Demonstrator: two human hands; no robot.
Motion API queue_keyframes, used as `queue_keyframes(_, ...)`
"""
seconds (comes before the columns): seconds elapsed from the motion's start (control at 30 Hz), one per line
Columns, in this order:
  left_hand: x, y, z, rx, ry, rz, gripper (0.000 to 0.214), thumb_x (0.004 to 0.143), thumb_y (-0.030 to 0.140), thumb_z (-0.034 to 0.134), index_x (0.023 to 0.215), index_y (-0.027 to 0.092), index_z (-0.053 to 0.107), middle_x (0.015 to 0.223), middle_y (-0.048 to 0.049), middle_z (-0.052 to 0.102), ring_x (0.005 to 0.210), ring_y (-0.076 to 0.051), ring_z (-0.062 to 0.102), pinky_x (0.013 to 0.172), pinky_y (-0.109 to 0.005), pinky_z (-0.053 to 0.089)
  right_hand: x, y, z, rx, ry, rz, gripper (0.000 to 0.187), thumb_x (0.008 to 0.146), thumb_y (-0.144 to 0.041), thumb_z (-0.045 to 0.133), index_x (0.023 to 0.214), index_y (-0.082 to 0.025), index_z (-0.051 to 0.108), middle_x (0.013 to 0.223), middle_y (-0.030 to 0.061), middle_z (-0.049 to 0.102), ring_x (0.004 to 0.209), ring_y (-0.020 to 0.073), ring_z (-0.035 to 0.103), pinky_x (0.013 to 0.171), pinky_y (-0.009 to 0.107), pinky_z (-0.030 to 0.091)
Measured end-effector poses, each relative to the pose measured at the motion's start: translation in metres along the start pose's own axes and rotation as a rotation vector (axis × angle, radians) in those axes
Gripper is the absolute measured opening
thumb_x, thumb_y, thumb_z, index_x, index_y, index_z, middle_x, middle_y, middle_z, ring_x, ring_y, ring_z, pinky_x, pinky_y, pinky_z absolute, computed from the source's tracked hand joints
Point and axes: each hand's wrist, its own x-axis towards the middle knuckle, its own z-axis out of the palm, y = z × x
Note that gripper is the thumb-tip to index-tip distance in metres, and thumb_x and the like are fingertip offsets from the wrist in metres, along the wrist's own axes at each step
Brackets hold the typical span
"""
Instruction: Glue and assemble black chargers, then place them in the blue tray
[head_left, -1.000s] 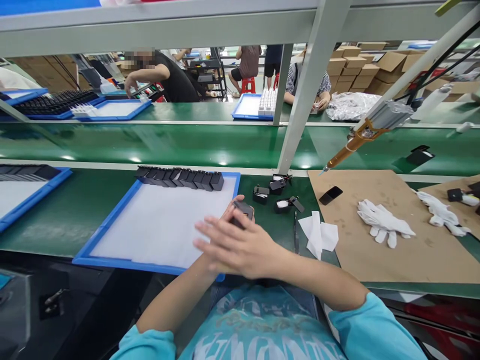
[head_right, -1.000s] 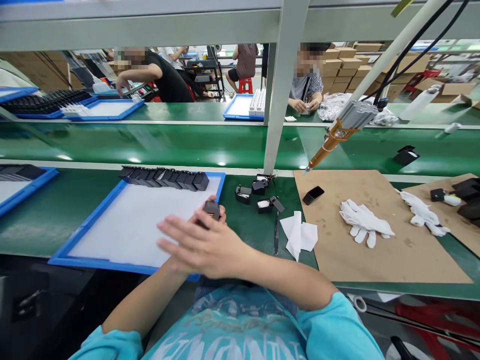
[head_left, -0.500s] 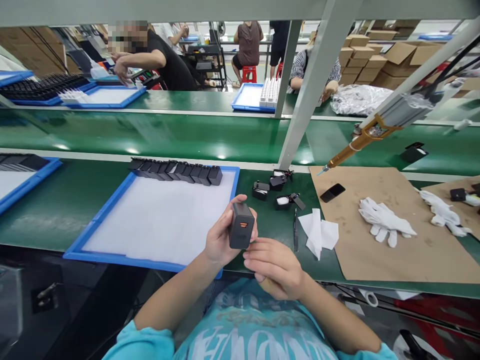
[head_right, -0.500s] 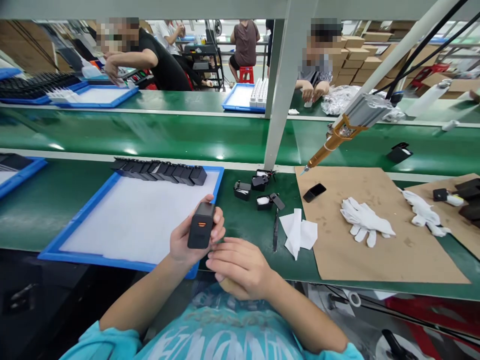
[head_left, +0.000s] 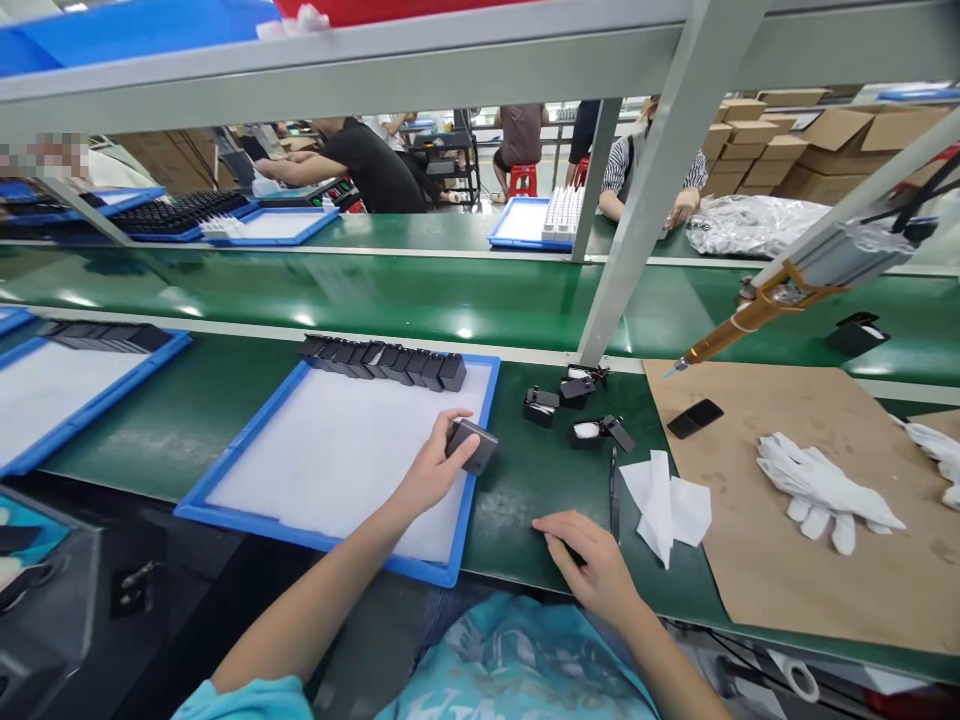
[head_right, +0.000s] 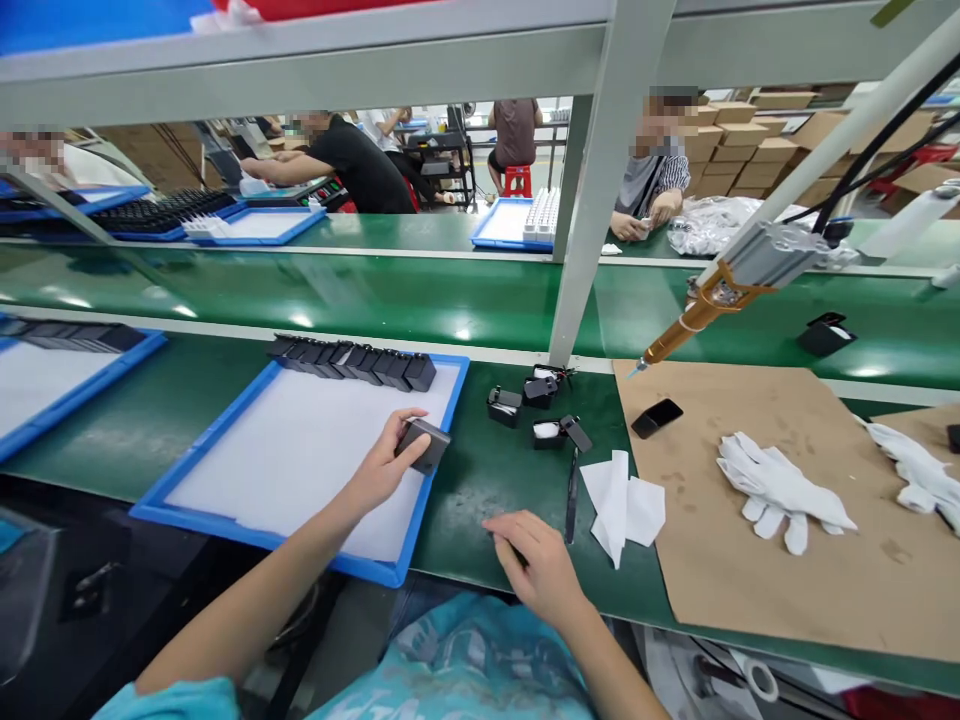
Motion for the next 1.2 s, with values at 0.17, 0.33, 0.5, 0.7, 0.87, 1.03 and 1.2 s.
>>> queue_keyframes(0.17,0.058,-0.001,-0.026,0.895,0.158,0.409,0.035,0.088,0.043,0.055,0.114,0.020,0.060,0.102,-0.0151,0.063,0.106,-0.036,0.051,0.094,-0.046,0.034,0.005,0.003,0.004,0.032,0.007,0.049,0.023,0.091,-0.016,0.049,0.103,-0.023,0.068,0.089,0.0058,0.075,0.079,0.0201,0.073,0.069,0.032,0.061)
queue_keyframes(0.33,0.110,0.000,-0.013,1.209,0.119,0.505,0.035,0.093,0.035,0.041,0.112,0.013,0.061,0.111,-0.0236,0.060,0.118,-0.041,0.044,0.099,-0.055,0.026,0.002,0.000,0.004,0.036,0.062,0.056,0.024,0.092,-0.015,0.049,0.104,-0.022,0.067,0.089,0.0057,0.075,0.079,0.0185,0.072,0.069,0.031,0.061)
queue_keyframes(0.5,0.121,-0.001,0.004,1.209,0.249,0.538,0.036,0.089,0.029,0.048,0.120,0.012,0.056,0.144,-0.0255,0.039,0.134,-0.046,0.028,0.103,-0.061,0.020,0.004,0.009,-0.053,-0.038,0.469,0.255,0.015,0.090,-0.022,0.055,0.101,-0.024,0.065,0.090,0.0059,0.071,0.080,0.0193,0.069,0.075,0.036,0.060)
queue_keyframes(0.7,0.116,0.008,0.045,0.846,-0.308,0.558,0.063,0.077,0.030,0.063,0.136,0.018,0.043,0.142,-0.0174,0.045,0.133,-0.036,0.037,0.107,-0.050,0.029,0.077,0.084,-0.178,-0.060,0.843,0.332,0.066,0.079,-0.029,0.062,0.139,-0.034,0.034,0.135,0.0103,0.049,0.125,0.0258,0.054,0.095,0.048,0.052)
queue_keyframes(0.87,0.120,0.006,0.063,0.771,-0.459,0.421,0.066,0.071,0.024,0.063,0.135,0.020,0.042,0.111,-0.0117,0.064,0.098,-0.031,0.061,0.085,-0.040,0.046,0.138,0.137,-0.215,0.009,0.580,0.524,0.086,0.073,-0.025,0.059,0.146,-0.036,0.014,0.139,0.0116,0.044,0.124,0.0275,0.055,0.083,0.043,0.055)
queue_keyframes(1.03,0.101,0.013,0.043,0.757,-0.641,0.378,0.052,0.061,0.011,0.059,0.112,0.022,0.059,0.105,-0.0075,0.063,0.094,-0.027,0.061,0.080,-0.035,0.048,0.138,0.123,-0.194,0.230,0.557,0.505,0.069,0.070,-0.028,0.059,0.134,-0.033,0.032,0.121,0.0064,0.056,0.110,0.0249,0.064,0.086,0.043,0.054)
queue_keyframes(1.2,0.063,0.023,0.028,0.660,-0.900,0.376,0.050,0.063,0.000,0.046,0.102,0.024,0.066,0.124,-0.0096,0.059,0.116,-0.029,0.054,0.094,-0.042,0.046,0.111,0.088,-0.172,0.298,0.534,0.471,0.053,0.072,-0.035,0.066,0.121,-0.030,0.045,0.113,0.0037,0.062,0.106,0.0221,0.065,0.095,0.043,0.051)
